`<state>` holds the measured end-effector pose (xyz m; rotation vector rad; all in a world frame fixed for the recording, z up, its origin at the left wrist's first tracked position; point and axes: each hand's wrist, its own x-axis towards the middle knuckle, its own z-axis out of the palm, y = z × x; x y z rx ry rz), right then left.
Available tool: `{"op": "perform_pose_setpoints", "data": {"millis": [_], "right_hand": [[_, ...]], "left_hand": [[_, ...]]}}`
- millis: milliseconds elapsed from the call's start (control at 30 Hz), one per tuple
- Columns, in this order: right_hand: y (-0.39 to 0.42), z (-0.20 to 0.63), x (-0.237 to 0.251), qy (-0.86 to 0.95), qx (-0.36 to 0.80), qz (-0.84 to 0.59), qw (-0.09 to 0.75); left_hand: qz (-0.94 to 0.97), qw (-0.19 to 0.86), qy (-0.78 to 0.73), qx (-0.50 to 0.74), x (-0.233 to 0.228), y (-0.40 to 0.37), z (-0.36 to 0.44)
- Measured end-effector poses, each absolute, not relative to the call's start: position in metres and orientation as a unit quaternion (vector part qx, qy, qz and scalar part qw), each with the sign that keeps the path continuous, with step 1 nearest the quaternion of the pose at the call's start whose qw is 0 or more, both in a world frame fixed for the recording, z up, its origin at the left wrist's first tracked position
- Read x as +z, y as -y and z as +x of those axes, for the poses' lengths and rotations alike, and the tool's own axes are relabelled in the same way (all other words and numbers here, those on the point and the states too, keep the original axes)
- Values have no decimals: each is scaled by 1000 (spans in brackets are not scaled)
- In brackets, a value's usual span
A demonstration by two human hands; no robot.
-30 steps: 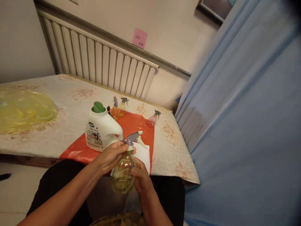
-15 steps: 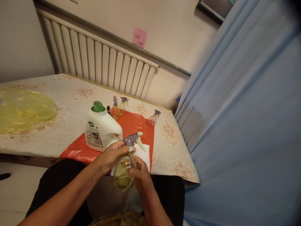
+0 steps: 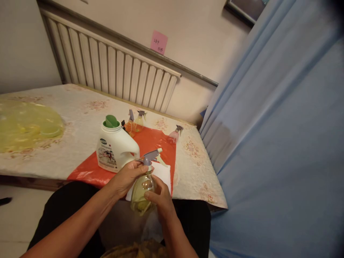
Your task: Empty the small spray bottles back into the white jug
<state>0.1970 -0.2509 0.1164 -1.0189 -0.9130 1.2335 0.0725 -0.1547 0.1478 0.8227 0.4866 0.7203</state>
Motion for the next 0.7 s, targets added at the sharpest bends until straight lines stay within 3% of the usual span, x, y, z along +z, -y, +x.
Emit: {"op": "perform_pose_setpoints", "data": {"millis": [700], "right_hand": [[252,199,114,429,531,-448,577]], "left_hand": [[347,848,-217,335,145,154,62]]}}
